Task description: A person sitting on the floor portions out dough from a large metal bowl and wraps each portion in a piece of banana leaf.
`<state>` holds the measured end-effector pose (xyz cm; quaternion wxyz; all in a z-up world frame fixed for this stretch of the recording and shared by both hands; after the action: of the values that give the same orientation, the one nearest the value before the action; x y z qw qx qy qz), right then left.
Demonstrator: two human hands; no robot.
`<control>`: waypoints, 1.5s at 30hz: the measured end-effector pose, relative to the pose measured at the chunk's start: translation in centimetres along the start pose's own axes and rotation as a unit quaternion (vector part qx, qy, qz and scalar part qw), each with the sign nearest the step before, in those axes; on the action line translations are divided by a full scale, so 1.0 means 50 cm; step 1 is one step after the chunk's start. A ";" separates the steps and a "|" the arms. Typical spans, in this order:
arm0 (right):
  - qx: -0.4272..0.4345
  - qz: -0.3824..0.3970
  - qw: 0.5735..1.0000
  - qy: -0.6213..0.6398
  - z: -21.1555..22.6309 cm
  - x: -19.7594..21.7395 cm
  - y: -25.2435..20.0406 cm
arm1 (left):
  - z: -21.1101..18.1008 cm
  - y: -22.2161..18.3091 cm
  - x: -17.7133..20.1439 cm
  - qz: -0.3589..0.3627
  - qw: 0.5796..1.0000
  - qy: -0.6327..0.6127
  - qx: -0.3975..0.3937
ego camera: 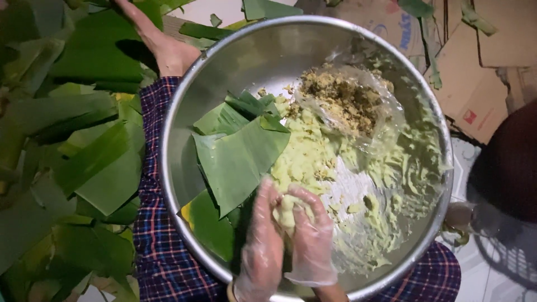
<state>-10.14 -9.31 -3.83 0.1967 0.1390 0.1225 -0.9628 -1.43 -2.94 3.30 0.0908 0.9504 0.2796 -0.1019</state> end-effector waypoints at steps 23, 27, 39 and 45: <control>0.071 0.188 0.921 -0.335 0.121 -0.081 -0.016 | 0.148 -0.018 0.095 -0.026 0.958 -0.215 0.187; 0.065 0.262 0.915 -0.301 0.133 -0.083 -0.020 | 0.142 -0.015 0.105 -0.003 0.911 -0.372 0.176; 0.139 0.101 0.847 -0.502 0.122 0.095 0.042 | 0.036 0.008 0.143 -0.045 0.993 0.024 0.104; -0.235 0.021 0.970 0.052 0.050 0.031 0.005 | 0.069 0.113 0.019 0.029 0.956 0.290 0.045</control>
<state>-11.99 -10.79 -2.02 0.2373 0.1413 0.3520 -0.8943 1.95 -7.90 0.42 -0.0343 0.9499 0.2612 0.1681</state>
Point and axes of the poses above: each hand's wrist, its own y-axis towards the middle knuckle, its own x-axis out of the back of the hand, z = x × y, the point moved 4 cm from there along y, towards the middle knuckle, and after that the axes turned 1 degree about x, right-handed, at the moved point
